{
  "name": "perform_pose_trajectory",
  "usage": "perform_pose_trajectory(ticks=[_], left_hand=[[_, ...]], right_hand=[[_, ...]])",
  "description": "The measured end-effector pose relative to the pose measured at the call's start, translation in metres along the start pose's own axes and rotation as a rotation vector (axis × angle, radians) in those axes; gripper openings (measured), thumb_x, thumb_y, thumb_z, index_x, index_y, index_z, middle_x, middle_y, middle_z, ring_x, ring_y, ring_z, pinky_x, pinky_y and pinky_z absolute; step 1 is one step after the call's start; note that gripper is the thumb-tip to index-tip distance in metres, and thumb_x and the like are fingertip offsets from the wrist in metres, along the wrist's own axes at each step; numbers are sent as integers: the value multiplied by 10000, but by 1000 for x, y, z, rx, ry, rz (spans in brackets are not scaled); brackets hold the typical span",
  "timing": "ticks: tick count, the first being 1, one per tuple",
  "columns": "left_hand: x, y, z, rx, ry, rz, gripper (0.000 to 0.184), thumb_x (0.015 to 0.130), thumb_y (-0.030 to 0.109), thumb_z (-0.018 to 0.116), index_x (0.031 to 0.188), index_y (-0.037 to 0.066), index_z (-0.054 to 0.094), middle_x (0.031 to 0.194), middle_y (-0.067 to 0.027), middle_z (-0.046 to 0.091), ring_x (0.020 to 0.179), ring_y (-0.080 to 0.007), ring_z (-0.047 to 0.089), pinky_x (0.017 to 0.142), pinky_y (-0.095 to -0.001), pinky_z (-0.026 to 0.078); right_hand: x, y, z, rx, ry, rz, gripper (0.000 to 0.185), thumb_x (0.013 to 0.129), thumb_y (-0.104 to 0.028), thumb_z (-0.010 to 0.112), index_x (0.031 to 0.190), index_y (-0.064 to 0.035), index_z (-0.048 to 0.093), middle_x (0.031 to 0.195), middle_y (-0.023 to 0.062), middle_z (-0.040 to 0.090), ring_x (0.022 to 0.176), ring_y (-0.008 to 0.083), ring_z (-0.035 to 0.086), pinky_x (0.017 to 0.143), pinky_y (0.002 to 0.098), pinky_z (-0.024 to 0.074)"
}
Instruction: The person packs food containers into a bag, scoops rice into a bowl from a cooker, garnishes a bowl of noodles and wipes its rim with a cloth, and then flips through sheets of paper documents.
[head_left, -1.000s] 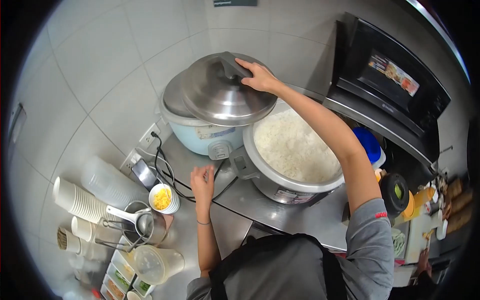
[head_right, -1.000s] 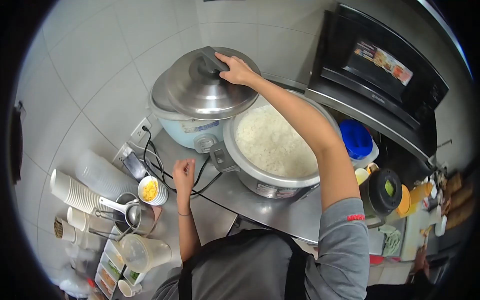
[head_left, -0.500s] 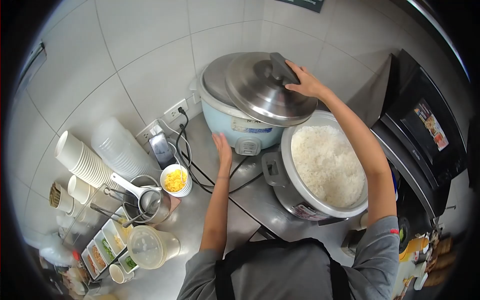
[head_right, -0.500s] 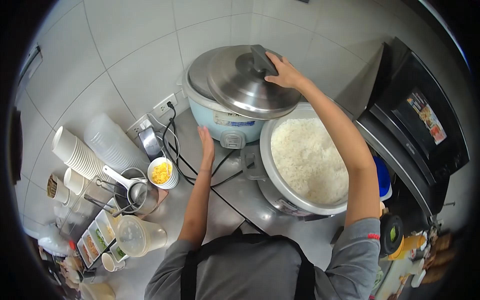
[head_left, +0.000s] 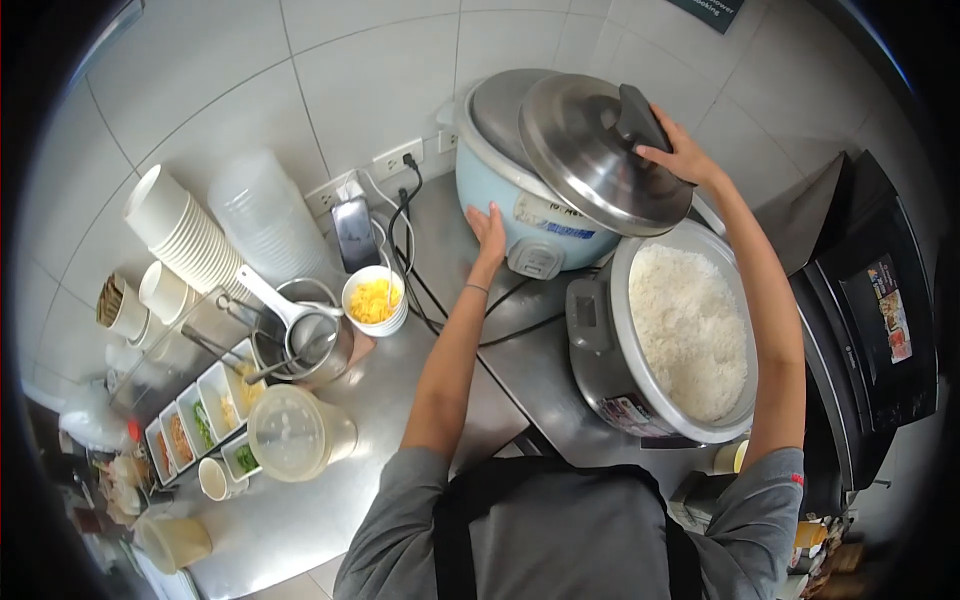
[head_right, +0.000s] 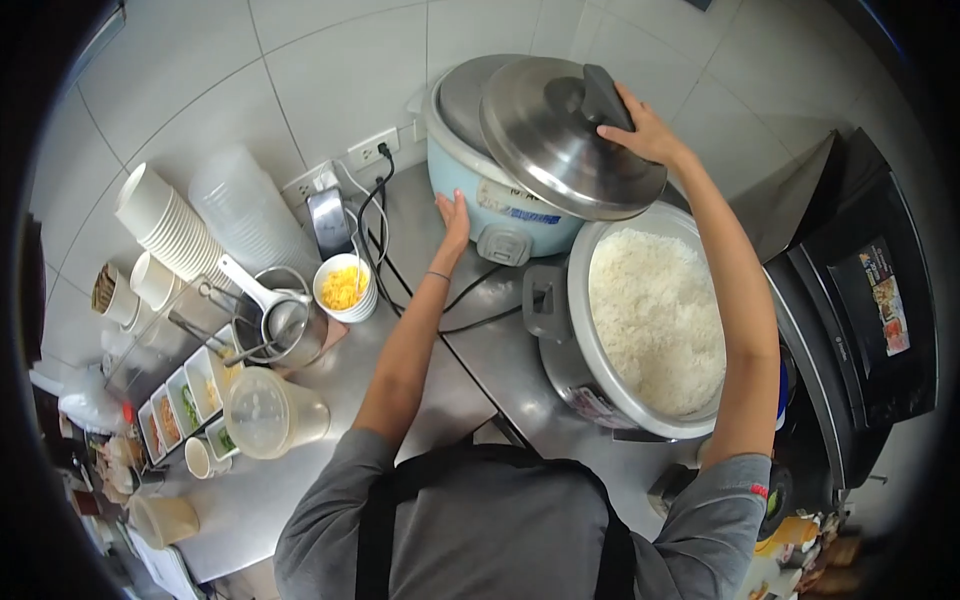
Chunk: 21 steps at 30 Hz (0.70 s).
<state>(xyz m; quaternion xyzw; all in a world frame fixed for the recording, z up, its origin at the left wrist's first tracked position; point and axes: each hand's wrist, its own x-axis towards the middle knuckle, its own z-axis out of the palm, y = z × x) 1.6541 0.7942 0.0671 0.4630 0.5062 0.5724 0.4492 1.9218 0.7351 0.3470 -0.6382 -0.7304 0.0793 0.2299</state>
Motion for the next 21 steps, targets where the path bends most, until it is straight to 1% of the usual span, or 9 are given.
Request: perform_pose_trajectory(ticks=[2, 3, 5, 7, 11, 13, 15, 19, 21], left_hand=[[0, 14, -29, 136, -304, -5, 746, 923, 486, 322, 1386, -68, 139, 1445, -290, 83, 1359, -396, 22, 1107, -428, 65], [-11, 22, -42, 336, -267, 60, 663, 913, 427, 393, 1376, -27, 252, 1432, -281, 166, 1352, -408, 81, 1087, -484, 100], [-55, 43, -66, 616, -21, 415, 608, 885, 349, 470, 1365, 12, 310, 1447, -250, 162, 1349, -414, 90, 1054, -548, 111], [-101, 65, -88, 838, 215, 593, 681, 821, 266, 579, 1375, 0, 284, 1429, -303, 136, 1335, -444, 96, 1053, -514, 110], [-151, 36, -118, 825, 324, 470, 764, 785, 207, 616, 1399, 2, 210, 1419, -343, 39, 1322, -484, 53, 1051, -525, 87], [-160, 26, -122, 709, 199, 466, 797, 769, 143, 615, 1401, -19, 159, 1393, -385, -6, 1307, -515, 34, 1034, -567, 107], [-161, 22, -120, 685, 183, 478, 795, 770, 139, 613, 1398, -28, 154, 1396, -380, -3, 1307, -512, 39, 1038, -558, 105], [-162, 22, -123, 625, 159, 459, 788, 758, 63, 608, 1387, -55, 149, 1402, -371, -10, 1311, -493, 77, 1056, -490, 149], [-163, 18, -131, 502, 164, 412, 780, 750, 18, 601, 1384, -57, 154, 1404, -359, 7, 1311, -477, 101, 1056, -463, 172]], right_hand=[[-3, -5, 2, -46, 28, -3, 869, 751, -478, 648, 1426, -154, 206, 1207, 269, 425, 1139, 385, 443, 971, 410, 358], [-5, -11, 2, -93, 48, 5, 857, 757, -476, 643, 1426, -162, 209, 1218, 270, 417, 1140, 392, 442, 971, 408, 359], [-6, -15, 4, -138, 69, 7, 845, 762, -474, 638, 1425, -170, 212, 1228, 271, 409, 1141, 399, 441, 971, 406, 360], [-6, -11, 9, -143, 110, -16, 808, 778, -462, 630, 1421, -191, 222, 1266, 266, 383, 1169, 398, 421, 973, 441, 351], [-7, -37, 20, -450, 218, 102, 744, 790, -421, 631, 1399, -180, 278, 1299, 245, 366, 1197, 387, 398, 973, 480, 333], [-2, -50, 32, -543, 462, -172, 646, 788, -345, 640, 1340, -139, 374, 1311, 210, 374, 1199, 381, 392, 960, 511, 326], [4, -90, 50, -493, 531, -398, 549, 779, -271, 638, 1268, -110, 449, 1308, 177, 395, 1187, 367, 405, 947, 506, 337], [28, -160, 114, -307, 407, -729, 237, 766, -110, 576, 991, -40, 605, 1091, 136, 571, 1064, 303, 517, 857, 413, 444], [48, -178, 155, -224, 174, -620, 145, 787, -82, 519, 849, -8, 627, 1015, 177, 599, 938, 355, 577, 762, 423, 489]])
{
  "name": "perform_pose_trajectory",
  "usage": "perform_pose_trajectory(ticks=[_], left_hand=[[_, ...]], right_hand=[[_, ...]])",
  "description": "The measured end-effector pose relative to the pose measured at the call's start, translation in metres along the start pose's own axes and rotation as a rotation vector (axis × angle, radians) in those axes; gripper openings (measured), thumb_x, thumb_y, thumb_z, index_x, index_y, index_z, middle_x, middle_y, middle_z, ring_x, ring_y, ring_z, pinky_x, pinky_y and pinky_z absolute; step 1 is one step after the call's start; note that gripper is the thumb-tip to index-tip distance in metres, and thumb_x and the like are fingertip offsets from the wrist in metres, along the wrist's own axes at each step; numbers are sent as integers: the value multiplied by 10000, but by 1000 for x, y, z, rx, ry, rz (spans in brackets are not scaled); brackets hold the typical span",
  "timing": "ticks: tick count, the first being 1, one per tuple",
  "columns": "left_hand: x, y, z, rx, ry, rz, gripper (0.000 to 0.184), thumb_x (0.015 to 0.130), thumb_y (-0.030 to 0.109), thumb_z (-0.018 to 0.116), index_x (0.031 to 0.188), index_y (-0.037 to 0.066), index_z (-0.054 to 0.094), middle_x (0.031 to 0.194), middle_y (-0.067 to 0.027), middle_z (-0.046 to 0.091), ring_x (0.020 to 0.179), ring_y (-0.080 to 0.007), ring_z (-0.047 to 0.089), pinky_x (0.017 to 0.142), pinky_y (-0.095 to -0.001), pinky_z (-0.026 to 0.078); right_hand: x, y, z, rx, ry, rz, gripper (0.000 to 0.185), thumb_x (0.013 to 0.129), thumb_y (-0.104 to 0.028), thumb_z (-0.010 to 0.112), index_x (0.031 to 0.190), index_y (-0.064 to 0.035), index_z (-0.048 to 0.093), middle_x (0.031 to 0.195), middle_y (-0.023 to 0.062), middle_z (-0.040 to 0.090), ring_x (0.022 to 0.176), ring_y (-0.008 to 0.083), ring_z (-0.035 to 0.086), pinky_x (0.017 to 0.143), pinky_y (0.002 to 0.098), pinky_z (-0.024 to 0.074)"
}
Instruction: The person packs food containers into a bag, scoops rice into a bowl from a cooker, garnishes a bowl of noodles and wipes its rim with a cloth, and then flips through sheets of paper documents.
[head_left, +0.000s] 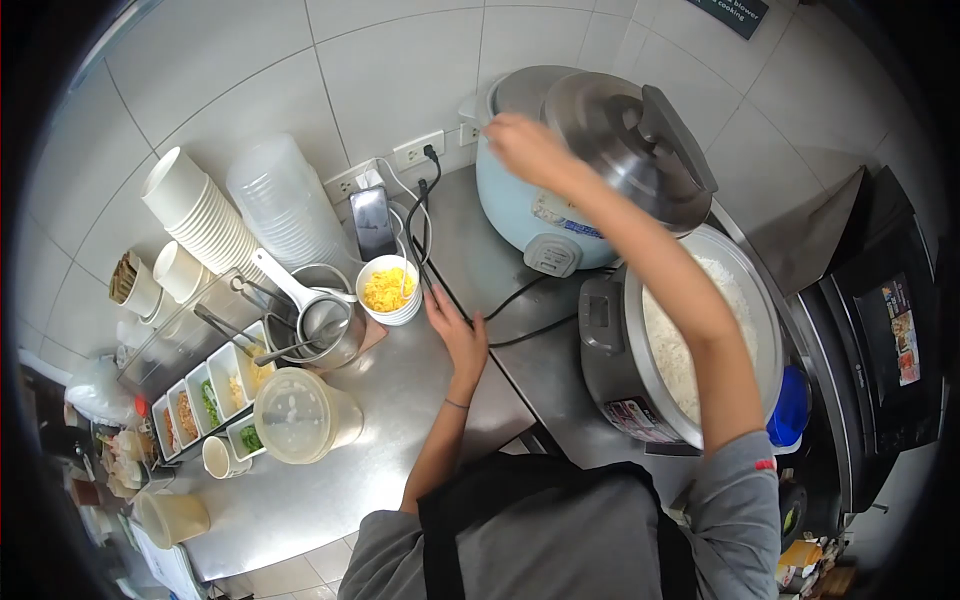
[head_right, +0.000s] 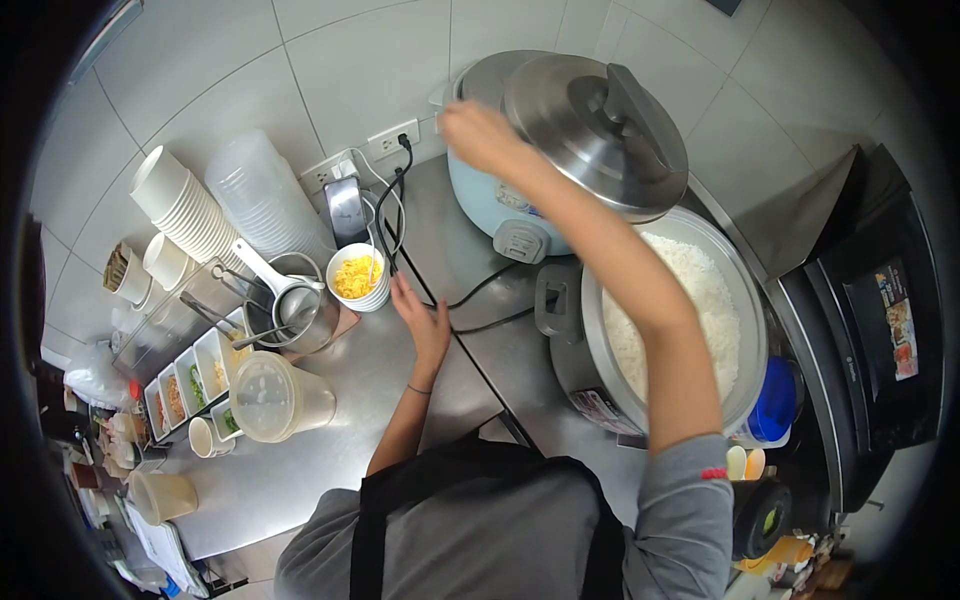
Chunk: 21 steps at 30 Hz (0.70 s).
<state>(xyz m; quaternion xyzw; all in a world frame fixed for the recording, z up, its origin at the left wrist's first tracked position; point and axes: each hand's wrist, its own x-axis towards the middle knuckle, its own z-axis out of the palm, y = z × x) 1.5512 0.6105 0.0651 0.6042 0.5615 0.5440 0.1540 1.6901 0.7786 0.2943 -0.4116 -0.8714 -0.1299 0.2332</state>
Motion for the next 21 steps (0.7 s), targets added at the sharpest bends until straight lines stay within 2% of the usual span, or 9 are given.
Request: perform_pose_trajectory(ticks=[1, 2, 3, 5, 6, 8, 11, 14, 21], left_hand=[[-3, -4, -2, -115, 14, -59, 774, 741, -27, 594, 1381, -60, 160, 1405, -347, 24, 1310, -462, 126, 1056, -435, 196], [-8, -17, 1, -163, 57, -172, 808, 719, -85, 587, 1387, -58, 133, 1369, -323, 177, 1271, -450, 235, 1047, -405, 241], [-17, -34, 1, -174, 52, -183, 808, 719, -85, 587, 1387, -58, 133, 1369, -323, 177, 1271, -450, 235, 1047, -405, 241], [-30, -62, -1, -147, -85, -155, 707, 756, -72, 571, 1361, -32, 206, 1173, -267, 456, 1106, -382, 480, 955, -416, 393], [-25, -57, -4, -155, -87, -163, 707, 756, -72, 571, 1361, -32, 206, 1173, -267, 456, 1106, -382, 480, 955, -416, 393], [-15, -46, -21, -454, -548, -637, 549, 841, -36, 511, 1336, 25, 281, 924, -145, 594, 832, -212, 616, 731, -303, 526], [12, -2, -33, -1001, -430, -728, 416, 899, 25, 470, 1293, 66, 345, 840, -100, 612, 764, -151, 622, 676, -276, 548], [44, 28, -43, -1240, -357, -710, 413, 914, 82, 484, 1298, 60, 335, 869, -110, 609, 781, -160, 621, 684, -278, 547], [56, 34, -23, -1168, -214, -508, 413, 929, 118, 473, 1300, 45, 307, 888, -120, 612, 782, -175, 622, 652, -267, 539]], right_hand=[[13, -4, 21, 3, -146, 94, 162, 784, -87, 522, 871, 1, 627, 1017, 191, 602, 942, 368, 580, 768, 429, 489], [24, -8, 42, 6, -294, 190, 183, 781, -91, 524, 893, 10, 627, 1019, 204, 604, 947, 380, 582, 774, 435, 490], [32, -11, 60, 70, -351, 261, 193, 787, -96, 522, 900, 22, 625, 1020, 221, 603, 963, 387, 578, 787, 447, 484], [44, -11, 97, 187, -438, 390, 257, 823, -157, 517, 941, 48, 614, 1008, 256, 596, 984, 411, 561, 823, 464, 463], [50, -7, 117, 241, -465, 447, 316, 853, -213, 514, 975, 64, 605, 995, 276, 592, 990, 428, 549, 845, 471, 446], [59, 5, 161, 254, -471, 478, 337, 858, -235, 508, 949, 74, 609, 991, 280, 591, 984, 434, 549, 844, 473, 446], [69, 12, 184, 227, -476, 476, 376, 867, -270, 501, 904, 87, 614, 961, 279, 601, 955, 425, 568, 818, 458, 466], [81, 18, 194, 234, -519, 516, 401, 872, -297, 498, 882, 85, 618, 884, 251, 626, 881, 377, 615, 738, 415, 507], [112, 38, 252, 428, -570, 780, 365, 886, -276, 503, 858, 70, 619, 721, 159, 654, 639, 243, 670, 557, 333, 529]])
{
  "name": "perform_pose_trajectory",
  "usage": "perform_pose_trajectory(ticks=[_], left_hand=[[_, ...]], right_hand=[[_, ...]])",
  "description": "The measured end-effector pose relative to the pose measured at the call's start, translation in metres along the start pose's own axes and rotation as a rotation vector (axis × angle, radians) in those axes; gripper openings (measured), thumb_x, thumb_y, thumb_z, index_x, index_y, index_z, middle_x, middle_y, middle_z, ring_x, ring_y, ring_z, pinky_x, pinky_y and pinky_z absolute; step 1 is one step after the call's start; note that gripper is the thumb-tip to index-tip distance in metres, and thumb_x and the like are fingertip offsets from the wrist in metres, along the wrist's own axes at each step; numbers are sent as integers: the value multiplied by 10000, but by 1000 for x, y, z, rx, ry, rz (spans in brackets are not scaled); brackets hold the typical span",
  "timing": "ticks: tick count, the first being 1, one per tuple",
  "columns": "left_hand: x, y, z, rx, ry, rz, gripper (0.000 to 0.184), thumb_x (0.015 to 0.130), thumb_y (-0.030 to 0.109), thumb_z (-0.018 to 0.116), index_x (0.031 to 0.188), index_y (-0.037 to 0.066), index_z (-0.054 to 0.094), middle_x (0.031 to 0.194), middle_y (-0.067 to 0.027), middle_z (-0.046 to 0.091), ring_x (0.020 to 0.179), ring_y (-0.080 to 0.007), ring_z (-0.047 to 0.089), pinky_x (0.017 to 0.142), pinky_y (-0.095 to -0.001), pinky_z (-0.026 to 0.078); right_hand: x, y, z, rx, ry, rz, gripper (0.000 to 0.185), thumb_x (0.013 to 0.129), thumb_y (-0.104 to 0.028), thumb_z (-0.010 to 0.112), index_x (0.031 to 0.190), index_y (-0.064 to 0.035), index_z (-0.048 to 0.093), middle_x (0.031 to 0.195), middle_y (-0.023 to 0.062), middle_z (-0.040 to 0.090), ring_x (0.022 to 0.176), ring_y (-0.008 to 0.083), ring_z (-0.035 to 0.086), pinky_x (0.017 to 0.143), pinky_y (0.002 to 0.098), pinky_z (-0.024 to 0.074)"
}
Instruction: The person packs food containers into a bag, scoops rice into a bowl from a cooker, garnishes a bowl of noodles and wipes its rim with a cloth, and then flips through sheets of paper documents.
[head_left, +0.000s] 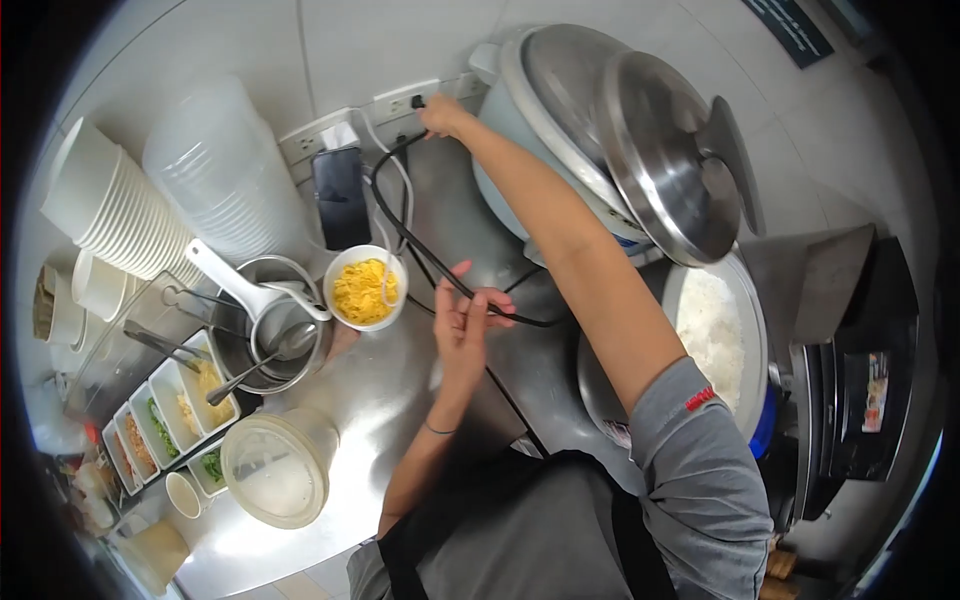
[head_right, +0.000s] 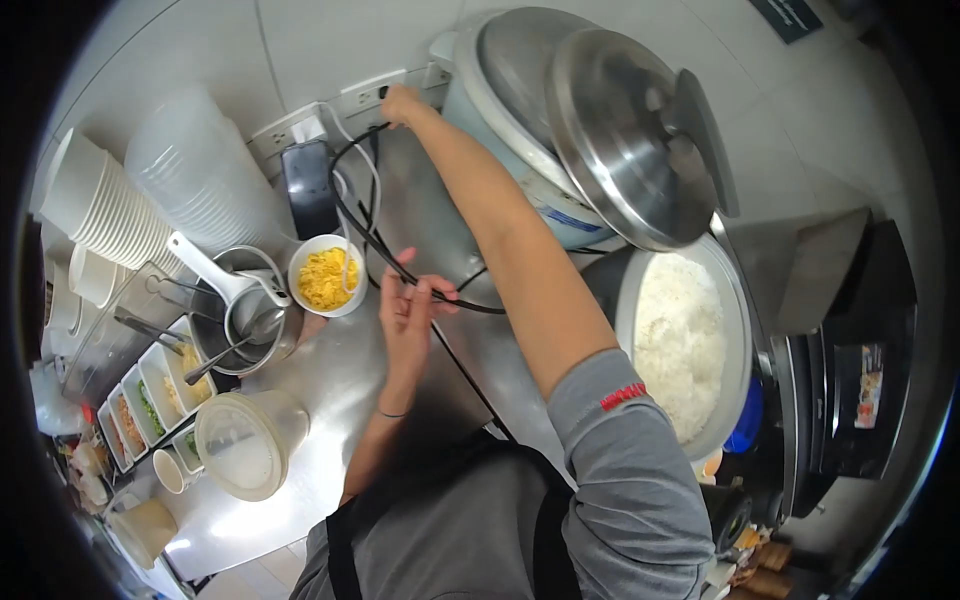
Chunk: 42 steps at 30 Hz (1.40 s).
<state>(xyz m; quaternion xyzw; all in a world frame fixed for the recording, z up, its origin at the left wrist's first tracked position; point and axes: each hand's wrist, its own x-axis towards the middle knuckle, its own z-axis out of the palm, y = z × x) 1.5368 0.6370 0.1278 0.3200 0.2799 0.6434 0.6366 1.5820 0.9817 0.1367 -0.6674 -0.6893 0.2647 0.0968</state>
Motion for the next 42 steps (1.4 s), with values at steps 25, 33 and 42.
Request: perform_pose_trajectory(ticks=[25, 33, 42], left_hand=[[-18, -68, -68, 1029, 0, -260, 349, 880, 276, 520, 1122, 26, 499, 735, -202, 620, 712, -404, 604, 638, -501, 476], [-89, 28, -41, 1595, -591, -134, 465, 862, 293, 553, 1231, 27, 451, 1056, -190, 589, 948, -344, 581, 778, -442, 471], [-156, 195, -36, 1702, -594, 0, 629, 825, 280, 614, 1345, 44, 351, 1043, -174, 567, 929, -344, 543, 827, -392, 432]], right_hand=[[-45, -95, -8, -610, 245, -473, 198, 810, -132, 518, 906, -42, 665, 896, 179, 652, 840, 308, 647, 699, 423, 521], [-234, -174, 109, -634, -162, -923, 145, 749, -114, 591, 843, -65, 690, 838, 92, 671, 743, 249, 652, 513, 428, 500], [-301, -145, 92, -488, 344, -680, 171, 724, -109, 595, 845, 10, 615, 774, 133, 617, 689, 197, 648, 469, 297, 501]])
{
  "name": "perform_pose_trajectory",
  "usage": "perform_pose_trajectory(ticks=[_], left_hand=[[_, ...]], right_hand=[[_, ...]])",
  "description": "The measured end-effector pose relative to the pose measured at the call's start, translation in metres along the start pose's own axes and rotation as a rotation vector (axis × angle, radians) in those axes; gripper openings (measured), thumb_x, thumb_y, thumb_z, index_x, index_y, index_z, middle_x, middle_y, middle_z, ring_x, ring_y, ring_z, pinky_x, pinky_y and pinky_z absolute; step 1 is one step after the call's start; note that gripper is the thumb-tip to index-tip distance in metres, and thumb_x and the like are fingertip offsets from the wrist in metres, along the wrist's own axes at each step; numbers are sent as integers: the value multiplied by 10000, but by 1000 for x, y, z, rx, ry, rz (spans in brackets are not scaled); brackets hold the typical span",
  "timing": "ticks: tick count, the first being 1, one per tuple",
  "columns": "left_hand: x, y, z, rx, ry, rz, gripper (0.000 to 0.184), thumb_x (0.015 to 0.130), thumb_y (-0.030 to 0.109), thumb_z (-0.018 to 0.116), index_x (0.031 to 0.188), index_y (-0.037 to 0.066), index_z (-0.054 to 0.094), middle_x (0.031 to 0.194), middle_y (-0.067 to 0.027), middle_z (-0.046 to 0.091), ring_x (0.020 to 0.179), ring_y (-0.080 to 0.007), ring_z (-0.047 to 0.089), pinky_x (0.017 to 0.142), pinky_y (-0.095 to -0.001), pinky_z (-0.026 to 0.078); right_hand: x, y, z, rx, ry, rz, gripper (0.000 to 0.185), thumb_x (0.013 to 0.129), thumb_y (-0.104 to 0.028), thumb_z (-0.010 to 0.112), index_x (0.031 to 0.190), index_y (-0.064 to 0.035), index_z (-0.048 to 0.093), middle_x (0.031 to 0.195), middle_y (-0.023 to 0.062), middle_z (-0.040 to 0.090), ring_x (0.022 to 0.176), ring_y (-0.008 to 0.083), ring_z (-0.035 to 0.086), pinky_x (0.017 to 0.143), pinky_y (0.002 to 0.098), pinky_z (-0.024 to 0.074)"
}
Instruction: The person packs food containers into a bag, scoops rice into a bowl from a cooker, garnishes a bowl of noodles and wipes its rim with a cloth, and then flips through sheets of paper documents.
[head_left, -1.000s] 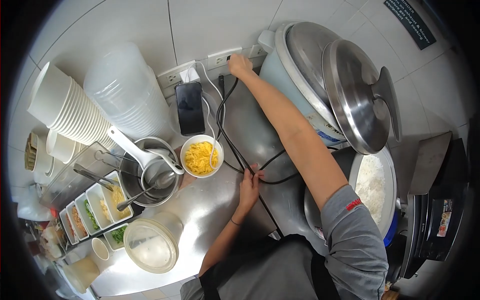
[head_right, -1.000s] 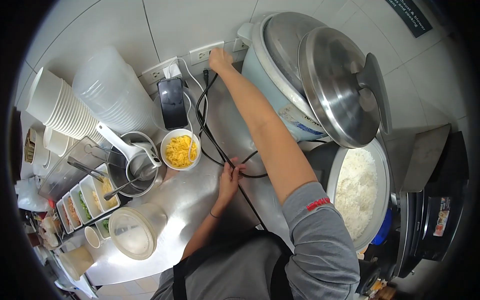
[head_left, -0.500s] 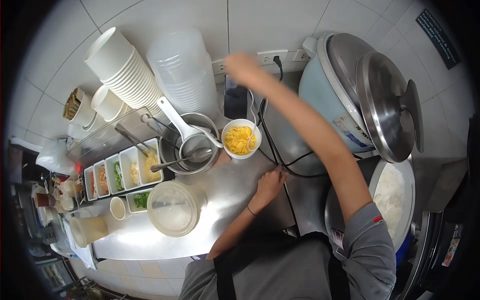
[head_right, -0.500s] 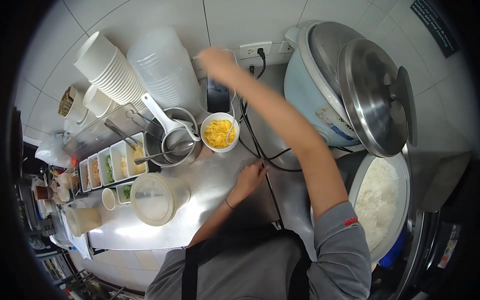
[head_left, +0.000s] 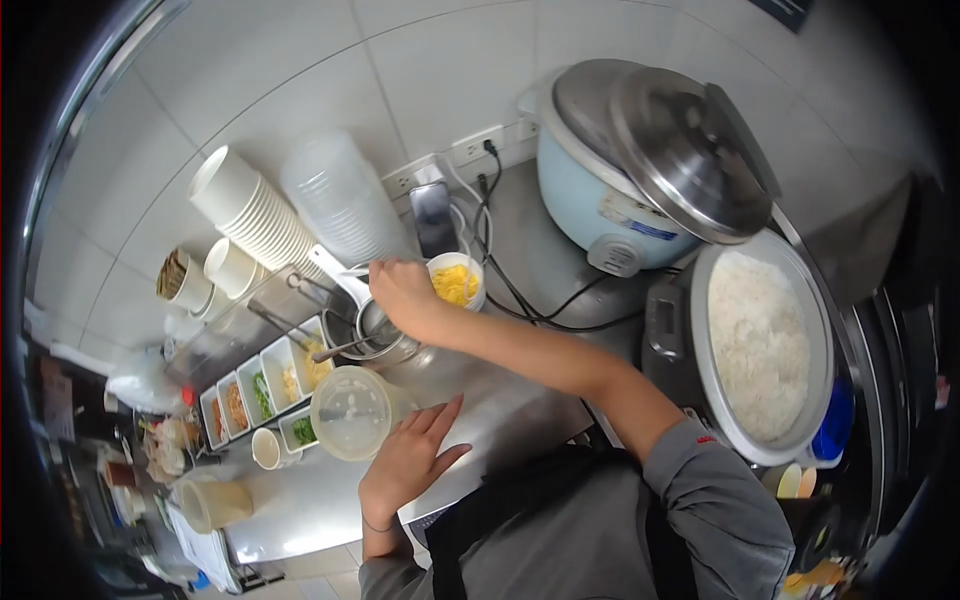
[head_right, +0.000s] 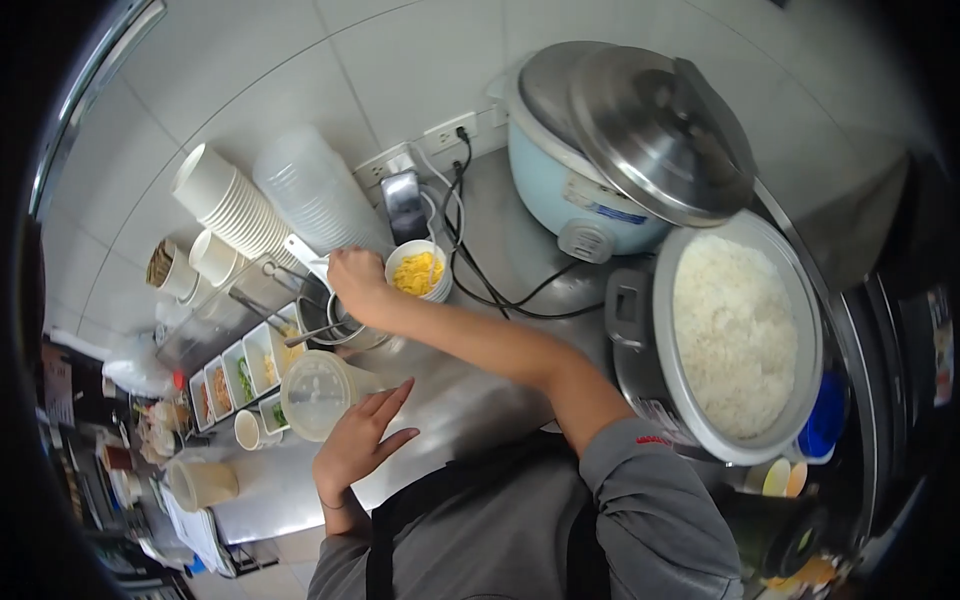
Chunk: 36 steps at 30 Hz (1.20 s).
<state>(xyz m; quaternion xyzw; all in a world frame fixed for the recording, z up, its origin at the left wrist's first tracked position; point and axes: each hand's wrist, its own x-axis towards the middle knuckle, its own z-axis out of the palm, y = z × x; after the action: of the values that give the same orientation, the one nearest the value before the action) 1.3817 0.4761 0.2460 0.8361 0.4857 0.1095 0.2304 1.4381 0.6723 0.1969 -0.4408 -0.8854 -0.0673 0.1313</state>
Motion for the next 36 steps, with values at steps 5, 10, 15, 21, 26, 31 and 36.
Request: perform_pose_trajectory(ticks=[5, 10, 15, 21, 26, 31, 36], left_hand=[[-2, 21, 4, -42, -109, 73, 624, 821, 281, 614, 1343, 52, 359, 1043, -170, 568, 905, -345, 544, 813, -390, 438], [12, 31, 11, 11, -107, 133, 404, 839, 263, 579, 1171, 38, 529, 1006, -154, 604, 906, -325, 583, 766, -412, 467], [51, 2, 35, 159, -61, -112, 219, 805, 152, 593, 1008, 80, 630, 964, -134, 628, 821, -334, 605, 722, -405, 475], [114, -68, 90, 297, 568, -242, 188, 761, 84, 600, 941, 33, 584, 936, -130, 547, 843, -307, 591, 670, -401, 494], [134, -91, 102, 252, 703, -228, 213, 704, 29, 646, 903, 43, 572, 978, -103, 488, 849, -286, 580, 652, -392, 496], [139, -98, 102, 167, 710, -245, 216, 710, 68, 668, 902, 63, 568, 966, -100, 494, 836, -291, 581, 641, -398, 483], [142, -103, 105, 152, 740, -200, 198, 711, 104, 685, 859, 60, 560, 877, -103, 548, 794, -293, 578, 628, -397, 459]], right_hand=[[-74, 5, 15, 257, 302, -44, 190, 737, -86, 585, 902, -29, 512, 776, 129, 593, 690, 290, 641, 458, 334, 503], [-101, 23, 56, 592, 29, -5, 276, 785, -37, 514, 1056, -10, 472, 793, 151, 597, 669, 272, 624, 514, 380, 483], [-82, 50, 46, 1499, -309, 173, 221, 825, -40, 488, 1045, -43, 510, 801, 132, 613, 721, 208, 597, 638, 346, 464], [-91, 89, 50, 919, 308, 276, 172, 674, -48, 634, 845, -41, 644, 846, 164, 625, 790, 326, 612, 710, 366, 480], [-95, 112, 84, 731, 314, 217, 185, 664, -73, 670, 846, -55, 651, 796, 155, 613, 770, 337, 598, 706, 380, 476], [-104, 147, 79, 1017, 203, 243, 147, 653, -138, 726, 774, -79, 667, 774, 109, 642, 742, 278, 626, 689, 360, 479], [-127, 185, 89, 906, 113, 396, 235, 593, -170, 780, 776, -73, 669, 768, 105, 662, 715, 243, 645, 674, 342, 484]])
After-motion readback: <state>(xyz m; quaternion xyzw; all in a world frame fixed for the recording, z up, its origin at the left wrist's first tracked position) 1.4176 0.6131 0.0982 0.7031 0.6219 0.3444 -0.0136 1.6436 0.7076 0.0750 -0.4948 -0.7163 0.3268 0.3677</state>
